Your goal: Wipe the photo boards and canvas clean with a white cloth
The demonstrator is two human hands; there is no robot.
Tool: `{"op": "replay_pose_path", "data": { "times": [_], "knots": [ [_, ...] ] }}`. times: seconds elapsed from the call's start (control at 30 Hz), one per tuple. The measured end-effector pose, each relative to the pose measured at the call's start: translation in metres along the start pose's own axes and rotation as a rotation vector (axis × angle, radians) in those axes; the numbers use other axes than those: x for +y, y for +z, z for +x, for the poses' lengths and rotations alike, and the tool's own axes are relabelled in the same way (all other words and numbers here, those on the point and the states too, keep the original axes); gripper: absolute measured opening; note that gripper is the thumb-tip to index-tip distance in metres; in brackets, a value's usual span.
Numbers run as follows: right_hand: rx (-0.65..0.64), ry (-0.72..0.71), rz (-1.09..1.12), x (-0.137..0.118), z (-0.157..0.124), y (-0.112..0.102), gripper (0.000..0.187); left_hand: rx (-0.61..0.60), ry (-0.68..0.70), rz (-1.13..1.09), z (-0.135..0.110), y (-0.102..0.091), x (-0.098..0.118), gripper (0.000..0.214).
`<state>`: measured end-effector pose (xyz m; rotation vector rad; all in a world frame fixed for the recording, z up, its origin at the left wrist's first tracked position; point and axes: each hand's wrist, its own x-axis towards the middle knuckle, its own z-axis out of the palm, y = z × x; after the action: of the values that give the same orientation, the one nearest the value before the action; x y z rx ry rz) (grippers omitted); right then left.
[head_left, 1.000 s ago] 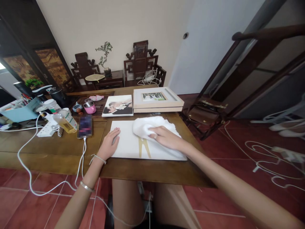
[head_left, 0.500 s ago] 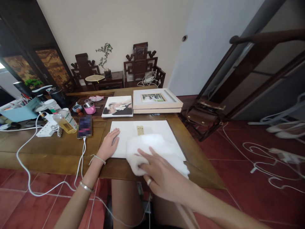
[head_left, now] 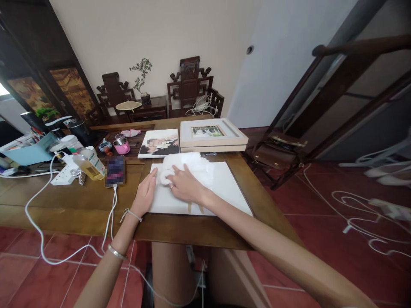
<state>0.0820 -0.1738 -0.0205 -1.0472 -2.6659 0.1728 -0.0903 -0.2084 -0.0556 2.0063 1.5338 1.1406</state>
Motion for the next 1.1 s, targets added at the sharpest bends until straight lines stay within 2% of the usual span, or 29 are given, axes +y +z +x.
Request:
{"op": "replay_pose_path", "data": {
  "times": [0.13, 0.23, 0.33, 0.43, 0.53, 0.67, 0.8, 0.9, 1.0, 1.1],
  "knots": [
    [-0.079, -0.307, 0.096, -0.025, -0.022, -0.005, 0.026, 0.083, -0.006, -0.038, 0.000, -0.003, 0.001, 0.052],
    [-0.144, -0.412, 0.223, -0.035, -0.049, -0.016, 0.025, 0.074, 0.014, -0.067, -0.001, -0.003, -0.001, 0.053],
    [-0.198, -0.345, 0.301, -0.034, -0.072, -0.032, 0.026, -0.013, 0.039, -0.035, -0.001, -0.001, -0.003, 0.053],
    [-0.235, -0.151, 0.227, -0.021, -0.081, -0.046, 0.024, -0.091, 0.062, 0.083, -0.001, 0.002, -0.006, 0.049],
    [-0.253, 0.039, 0.138, 0.001, -0.070, -0.050, 0.026, -0.116, 0.057, 0.133, -0.001, 0.003, -0.008, 0.047],
    [-0.119, 0.198, 0.222, 0.028, -0.025, -0.034, 0.036, -0.138, 0.059, 0.145, 0.001, 0.004, -0.009, 0.044],
    [-0.046, 0.194, 0.372, 0.026, 0.029, -0.013, 0.033, -0.127, 0.073, 0.180, 0.001, 0.003, -0.010, 0.042],
    [-0.038, 0.172, 0.395, 0.016, 0.054, -0.005, 0.029, -0.127, 0.082, 0.207, 0.001, 0.002, -0.010, 0.042],
    [-0.041, 0.182, 0.415, 0.025, 0.054, -0.011, 0.026, -0.131, 0.089, 0.218, 0.002, 0.002, -0.011, 0.041],
    [-0.028, 0.257, 0.426, 0.058, 0.028, -0.025, 0.027, -0.135, 0.092, 0.218, 0.001, 0.003, -0.011, 0.040]
  ]
}}
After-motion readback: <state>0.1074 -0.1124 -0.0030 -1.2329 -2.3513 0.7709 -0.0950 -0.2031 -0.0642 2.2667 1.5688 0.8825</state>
